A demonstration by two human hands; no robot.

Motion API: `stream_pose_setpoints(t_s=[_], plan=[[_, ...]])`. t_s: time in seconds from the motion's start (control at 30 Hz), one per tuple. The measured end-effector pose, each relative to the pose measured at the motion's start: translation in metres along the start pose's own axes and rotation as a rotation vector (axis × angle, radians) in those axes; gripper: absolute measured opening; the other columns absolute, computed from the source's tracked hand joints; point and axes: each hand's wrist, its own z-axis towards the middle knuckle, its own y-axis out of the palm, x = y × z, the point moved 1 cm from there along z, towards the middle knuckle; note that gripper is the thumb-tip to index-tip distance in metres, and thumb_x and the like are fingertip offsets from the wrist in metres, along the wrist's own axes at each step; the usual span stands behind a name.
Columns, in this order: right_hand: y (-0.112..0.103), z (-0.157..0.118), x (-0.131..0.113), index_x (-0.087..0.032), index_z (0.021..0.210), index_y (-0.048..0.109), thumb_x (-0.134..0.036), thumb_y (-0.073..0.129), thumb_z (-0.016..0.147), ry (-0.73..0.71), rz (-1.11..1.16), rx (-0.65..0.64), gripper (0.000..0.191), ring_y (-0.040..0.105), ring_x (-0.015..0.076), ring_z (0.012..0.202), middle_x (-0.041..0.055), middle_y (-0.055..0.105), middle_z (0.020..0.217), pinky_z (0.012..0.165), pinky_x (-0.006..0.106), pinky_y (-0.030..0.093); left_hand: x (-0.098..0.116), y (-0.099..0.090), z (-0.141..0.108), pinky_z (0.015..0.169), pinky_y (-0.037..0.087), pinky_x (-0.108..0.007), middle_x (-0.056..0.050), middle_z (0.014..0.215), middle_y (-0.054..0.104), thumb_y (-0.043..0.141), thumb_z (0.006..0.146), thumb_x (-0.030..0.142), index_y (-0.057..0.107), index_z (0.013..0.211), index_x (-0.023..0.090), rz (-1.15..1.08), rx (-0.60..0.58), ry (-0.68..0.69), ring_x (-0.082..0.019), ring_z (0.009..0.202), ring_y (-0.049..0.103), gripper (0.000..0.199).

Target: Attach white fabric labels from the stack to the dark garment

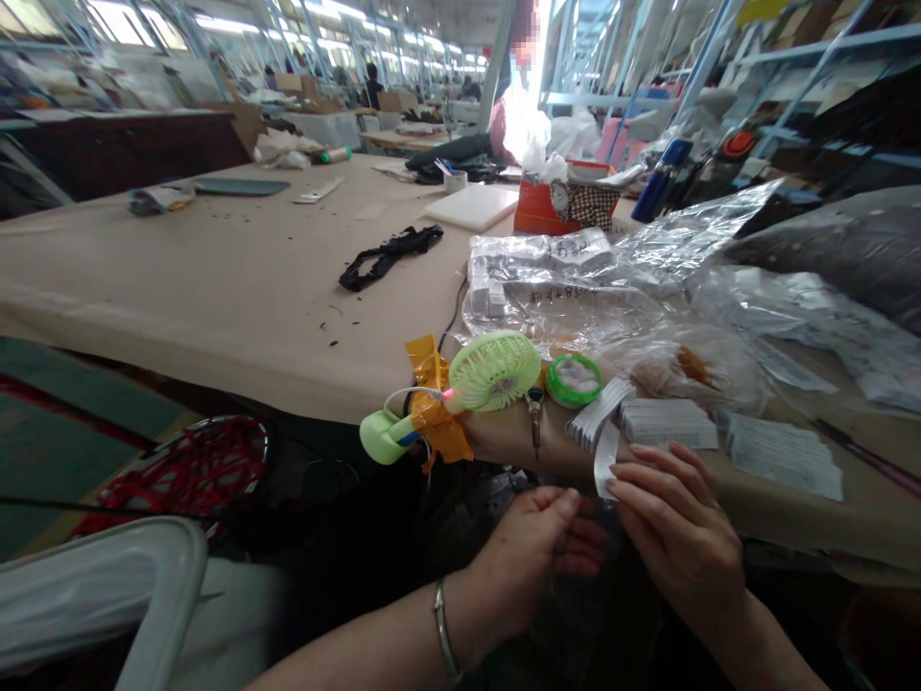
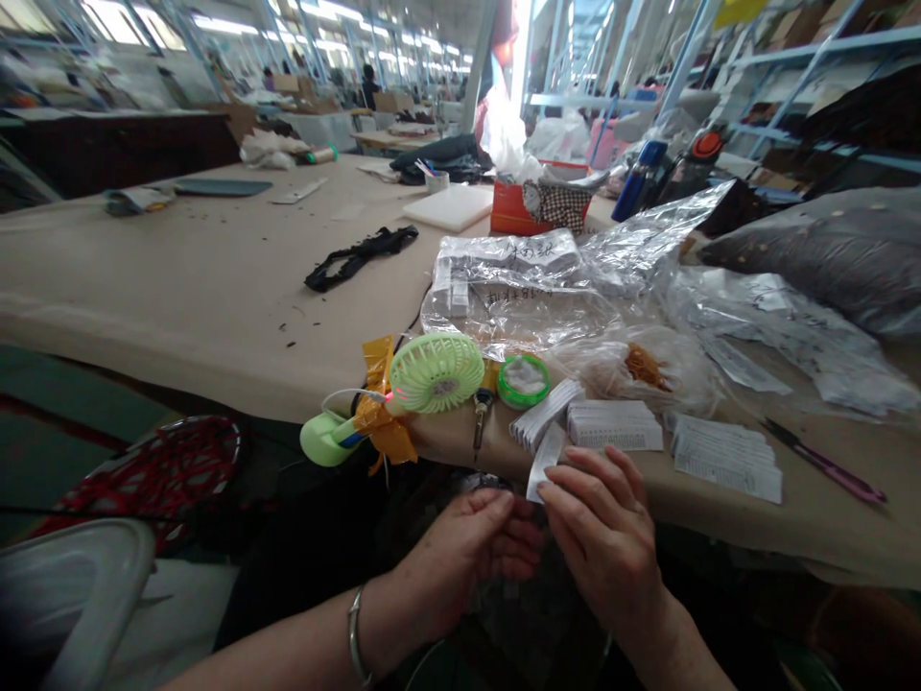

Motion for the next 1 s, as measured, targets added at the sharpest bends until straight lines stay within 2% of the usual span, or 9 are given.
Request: stream_pose_setpoints(t_s=[0.1, 0.2, 0.3, 0.37, 0.47, 0.53, 0.73, 0.83, 1.0], plan=[[-0.006, -0.013, -0.017, -0.024, 0.097, 0.066, -0.007, 0.061, 0.08, -0.064, 0.084, -0.054, 0.024, 0.06, 0.0225, 0.111, 0.0022, 0.073, 0.098, 0.102, 0.046, 0.041, 0.003, 0.015, 0.01, 0.06, 0.048, -0.024, -0.005, 0.078, 0.064, 0.067, 0.077, 0.042, 0.063, 0.091, 0.01, -0.259, -0.085, -0.045, -0.011, 0.06, 0.059, 0.034], [-0.009, -0.022, -0.02, -0.022, 0.103, 0.065, -0.004, 0.059, 0.08, -0.109, 0.101, -0.094, 0.029, 0.058, 0.022, 0.112, 0.0031, 0.071, 0.101, 0.104, 0.045, 0.041, 0.004, 0.021, 0.018, 0.048, 0.042, -0.018, -0.003, 0.071, 0.061, 0.069, 0.076, 0.026, 0.062, 0.081, 0.009, -0.29, -0.013, -0.023, -0.008, 0.053, 0.055, 0.019], [-0.011, -0.023, -0.001, -0.015, 0.121, 0.057, -0.011, 0.058, 0.084, -0.034, 0.015, -0.05, 0.037, 0.055, 0.0266, 0.115, 0.0112, 0.066, 0.11, 0.099, 0.046, 0.045, 0.005, 0.024, 0.019, 0.051, 0.048, -0.023, -0.005, 0.069, 0.063, 0.059, 0.084, 0.022, 0.061, 0.086, 0.009, -0.203, 0.027, -0.075, -0.011, 0.05, 0.057, 0.013], [-0.012, -0.021, 0.016, -0.01, 0.127, 0.052, -0.021, 0.059, 0.086, 0.068, -0.153, -0.031, 0.042, 0.054, 0.0311, 0.115, 0.0163, 0.063, 0.113, 0.095, 0.049, 0.047, 0.006, 0.024, 0.016, 0.053, 0.05, -0.026, -0.007, 0.069, 0.064, 0.052, 0.089, 0.023, 0.06, 0.091, 0.009, -0.148, 0.058, -0.115, -0.013, 0.05, 0.06, 0.016], [-0.009, -0.021, 0.034, -0.011, 0.124, 0.056, -0.025, 0.055, 0.088, 0.148, -0.39, -0.091, 0.038, 0.055, 0.0344, 0.111, 0.0169, 0.064, 0.114, 0.094, 0.053, 0.045, 0.006, 0.023, 0.011, 0.053, 0.05, -0.025, -0.007, 0.068, 0.064, 0.049, 0.091, 0.023, 0.058, 0.094, 0.01, -0.1, 0.112, -0.137, -0.014, 0.05, 0.061, 0.016], [-0.006, -0.025, 0.04, -0.012, 0.12, 0.058, -0.022, 0.053, 0.089, 0.145, -0.421, -0.108, 0.033, 0.057, 0.0331, 0.108, 0.0151, 0.065, 0.114, 0.094, 0.053, 0.045, 0.005, 0.022, 0.01, 0.053, 0.05, -0.025, -0.006, 0.068, 0.064, 0.047, 0.092, 0.021, 0.057, 0.096, 0.009, -0.087, 0.119, -0.146, -0.013, 0.05, 0.061, 0.016], [-0.012, -0.034, 0.05, -0.021, 0.097, 0.066, -0.022, 0.057, 0.088, 0.179, -0.214, 0.032, 0.012, 0.064, 0.0244, 0.099, 0.0068, 0.071, 0.099, 0.092, 0.045, 0.049, 0.006, 0.023, 0.011, 0.054, 0.05, -0.026, -0.007, 0.069, 0.064, 0.045, 0.091, 0.019, 0.056, 0.095, 0.009, -0.056, 0.107, -0.167, -0.013, 0.05, 0.061, 0.016], [-0.017, -0.033, 0.041, -0.022, 0.093, 0.066, -0.017, 0.059, 0.086, 0.194, -0.093, 0.099, 0.011, 0.066, 0.0223, 0.098, 0.0055, 0.071, 0.096, 0.089, 0.042, 0.051, 0.008, 0.026, 0.011, 0.054, 0.05, -0.027, -0.007, 0.069, 0.064, 0.047, 0.09, 0.02, 0.059, 0.091, 0.008, -0.049, 0.076, -0.189, -0.013, 0.048, 0.059, 0.017], [-0.011, -0.028, -0.004, -0.02, 0.092, 0.067, -0.008, 0.06, 0.083, -0.027, 0.183, -0.046, 0.017, 0.063, 0.0222, 0.108, 0.006, 0.071, 0.097, 0.092, 0.04, 0.051, 0.008, 0.03, 0.01, 0.053, 0.045, -0.023, -0.008, 0.071, 0.064, 0.063, 0.076, 0.018, 0.064, 0.08, 0.006, -0.135, -0.019, -0.105, -0.011, 0.053, 0.057, 0.013]])
